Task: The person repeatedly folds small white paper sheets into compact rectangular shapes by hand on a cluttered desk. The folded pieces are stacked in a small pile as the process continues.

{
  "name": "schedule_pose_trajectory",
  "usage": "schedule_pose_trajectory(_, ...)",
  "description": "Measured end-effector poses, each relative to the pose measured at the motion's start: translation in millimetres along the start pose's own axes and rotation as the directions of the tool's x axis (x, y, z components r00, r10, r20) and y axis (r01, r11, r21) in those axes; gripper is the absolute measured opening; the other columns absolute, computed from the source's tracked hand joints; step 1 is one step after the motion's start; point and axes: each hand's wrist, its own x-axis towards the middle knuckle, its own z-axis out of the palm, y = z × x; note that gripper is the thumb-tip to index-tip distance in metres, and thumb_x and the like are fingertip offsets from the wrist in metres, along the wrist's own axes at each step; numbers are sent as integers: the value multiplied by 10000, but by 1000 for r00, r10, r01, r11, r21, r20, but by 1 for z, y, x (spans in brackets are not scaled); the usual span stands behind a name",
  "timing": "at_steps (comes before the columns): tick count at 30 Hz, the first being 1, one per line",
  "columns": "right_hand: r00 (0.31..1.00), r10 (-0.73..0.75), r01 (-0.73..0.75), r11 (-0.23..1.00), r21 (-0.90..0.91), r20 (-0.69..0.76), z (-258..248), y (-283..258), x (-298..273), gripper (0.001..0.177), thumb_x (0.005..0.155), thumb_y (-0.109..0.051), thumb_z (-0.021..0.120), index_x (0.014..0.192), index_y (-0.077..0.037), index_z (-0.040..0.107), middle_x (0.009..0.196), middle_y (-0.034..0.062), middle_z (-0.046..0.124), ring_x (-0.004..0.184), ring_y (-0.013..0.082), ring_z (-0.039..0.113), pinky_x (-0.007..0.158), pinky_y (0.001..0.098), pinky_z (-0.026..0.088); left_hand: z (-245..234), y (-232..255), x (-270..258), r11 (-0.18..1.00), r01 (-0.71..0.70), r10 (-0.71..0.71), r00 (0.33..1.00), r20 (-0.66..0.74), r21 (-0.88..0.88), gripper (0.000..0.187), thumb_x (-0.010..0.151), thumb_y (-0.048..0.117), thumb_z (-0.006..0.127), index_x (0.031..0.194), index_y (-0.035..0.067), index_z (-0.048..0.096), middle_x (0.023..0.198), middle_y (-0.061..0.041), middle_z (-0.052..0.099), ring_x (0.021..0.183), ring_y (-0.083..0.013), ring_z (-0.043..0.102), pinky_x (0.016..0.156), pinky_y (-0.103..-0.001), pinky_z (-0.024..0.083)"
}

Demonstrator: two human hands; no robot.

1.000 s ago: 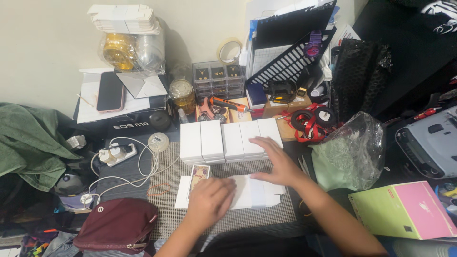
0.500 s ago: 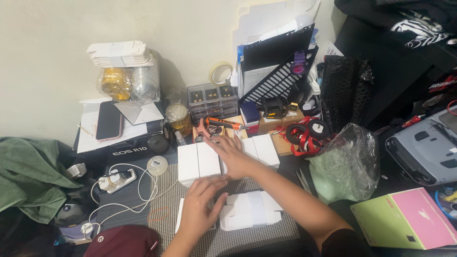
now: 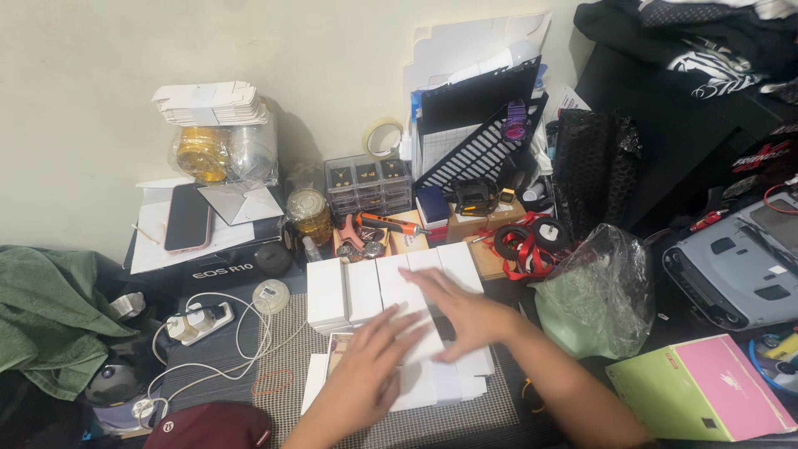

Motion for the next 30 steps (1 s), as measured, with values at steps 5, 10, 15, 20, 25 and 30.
schedule_pose_trajectory(5,967,-58,6,979,205,248,-5,-13,-41,1351,582,-287,895,1686,-86,141,1668,184,308,1533,328,389,1238,406,359,8,17,11,982,-114,145,965,217,-149,867,639,146,878,1435,81,541,1467,-122,553,1422,-377,429,1160,-542,309)
schedule_pose_trajectory(10,982,-153,98,910,404,107,-1,-4,-62,1170,696,-208,884,1658,-15,246,1692,213,367,1567,327,373,1274,433,293,22,24,21,964,-135,181,964,194,-228,843,636,176,882,1413,93,566,1349,-108,606,1336,-360,525,1148,-532,339)
schedule_pose_trajectory(15,983,138,-13,716,698,-123,27,-3,-68,758,853,-76,780,1529,-8,444,1418,158,619,1271,219,620,1085,370,514,30,19,26,991,45,-51,998,-45,-128,738,675,155,854,1360,81,590,1198,-119,620,1131,-337,590,992,-459,457)
schedule_pose_trajectory(20,873,356,-46,741,670,-334,48,-7,-69,579,853,13,732,1411,-6,582,1184,136,735,1017,167,720,884,322,606,39,18,27,999,42,-41,973,-227,2,733,622,132,846,1314,54,617,1175,-106,658,1095,-331,620,964,-468,465)
schedule_pose_trajectory(25,831,372,-39,781,623,-414,48,-13,-66,521,861,18,714,1370,8,604,1134,143,793,1021,155,754,910,309,595,43,16,30,999,25,-41,927,-372,-47,668,651,129,843,1280,54,630,1252,-113,692,1135,-332,653,983,-451,491)
schedule_pose_trajectory(30,814,374,-30,791,611,-444,45,-21,-63,513,849,12,731,1350,14,624,1138,152,799,1032,164,762,917,311,602,44,14,31,998,4,-32,910,-413,-69,624,699,136,851,1277,48,632,1264,-118,695,1168,-332,659,1017,-457,491)
